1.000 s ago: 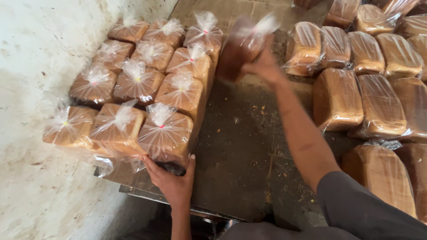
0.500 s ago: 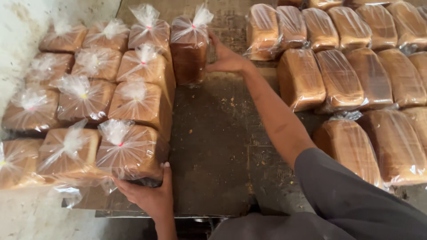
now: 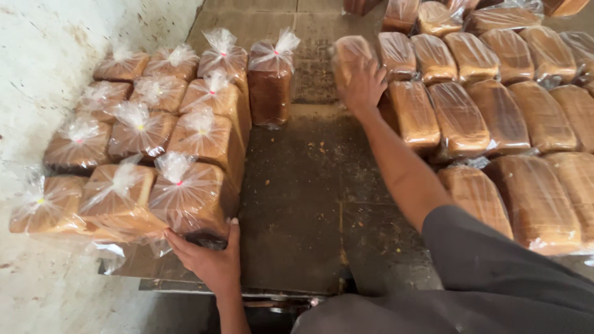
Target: The person organizes numerous packaged loaves of bread on a metal surface, moving them from one side to another to create neat stacks.
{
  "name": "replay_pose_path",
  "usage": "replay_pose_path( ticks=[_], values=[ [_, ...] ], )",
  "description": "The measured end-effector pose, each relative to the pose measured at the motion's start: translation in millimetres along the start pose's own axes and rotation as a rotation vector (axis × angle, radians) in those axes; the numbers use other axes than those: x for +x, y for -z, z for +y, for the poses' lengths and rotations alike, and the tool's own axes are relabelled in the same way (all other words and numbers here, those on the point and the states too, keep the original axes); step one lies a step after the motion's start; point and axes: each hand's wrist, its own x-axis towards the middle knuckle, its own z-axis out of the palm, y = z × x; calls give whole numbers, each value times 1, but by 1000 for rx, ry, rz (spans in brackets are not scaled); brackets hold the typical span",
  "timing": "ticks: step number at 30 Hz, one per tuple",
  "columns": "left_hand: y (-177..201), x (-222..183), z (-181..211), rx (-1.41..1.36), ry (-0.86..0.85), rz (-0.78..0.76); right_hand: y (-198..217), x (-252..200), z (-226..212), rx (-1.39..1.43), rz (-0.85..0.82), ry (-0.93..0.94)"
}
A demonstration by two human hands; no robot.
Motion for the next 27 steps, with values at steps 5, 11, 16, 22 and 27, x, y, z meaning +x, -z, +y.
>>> replay_pose_path(
  ticks=[5,11,16,22,27],
  values=[
    [-3,-3,-8,-52,-20,-7,41,-32,-12,274,-175,-246],
    [-5,-4,-11,-33,-44,9,60,-40,28,1748,-444,-609],
    [-5,-4,-6,-81,29,-12,79,-121,2,1926,-469,-168],
    [-7,-2,-9,-18,11,-18,84,-141,-62,1381,-705,115],
    [-6,0,-6,-27,11,-4,63,-145,-99,695,-586,278]
  ],
)
